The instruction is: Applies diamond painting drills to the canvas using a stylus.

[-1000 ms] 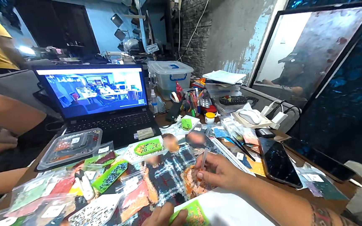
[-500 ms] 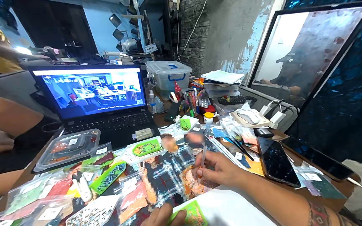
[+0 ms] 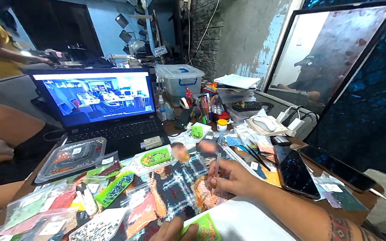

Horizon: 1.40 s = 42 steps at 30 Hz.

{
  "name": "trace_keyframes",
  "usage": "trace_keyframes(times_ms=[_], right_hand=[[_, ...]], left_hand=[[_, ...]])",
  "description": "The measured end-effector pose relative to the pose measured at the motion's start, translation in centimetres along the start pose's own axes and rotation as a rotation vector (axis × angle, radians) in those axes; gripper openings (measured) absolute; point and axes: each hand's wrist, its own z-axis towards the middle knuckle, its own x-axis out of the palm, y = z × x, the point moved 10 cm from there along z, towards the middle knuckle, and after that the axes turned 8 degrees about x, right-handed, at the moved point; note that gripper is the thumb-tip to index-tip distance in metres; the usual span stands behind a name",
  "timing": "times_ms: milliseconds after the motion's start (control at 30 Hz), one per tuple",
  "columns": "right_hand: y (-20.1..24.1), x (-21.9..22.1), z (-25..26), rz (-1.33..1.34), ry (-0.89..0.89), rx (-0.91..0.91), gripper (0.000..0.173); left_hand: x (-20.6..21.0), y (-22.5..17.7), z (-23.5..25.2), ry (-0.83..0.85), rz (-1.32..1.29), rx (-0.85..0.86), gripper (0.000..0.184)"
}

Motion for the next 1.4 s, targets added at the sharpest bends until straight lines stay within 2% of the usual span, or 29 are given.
trace_keyframes(times_ms=[133,433,1400], right_hand=[[0.4,0.8,-0.2,0.038,0.028,-0.02,0.02],[0.6,1.8,-0.2,-0.042,0.059,-0.07,0.034],[0.6,0.6,-0.1,-0.031,0.019,-0.06,0.026]], left_hand=[[0.0,0.1,0.0,0.008,-0.008,-0.01,0.042],[0.1,0.1,0.0,0.01,0.003,-0.011,0.042],[0.1,-0.3,0.0,0.013,0.007,0.013,0.042]])
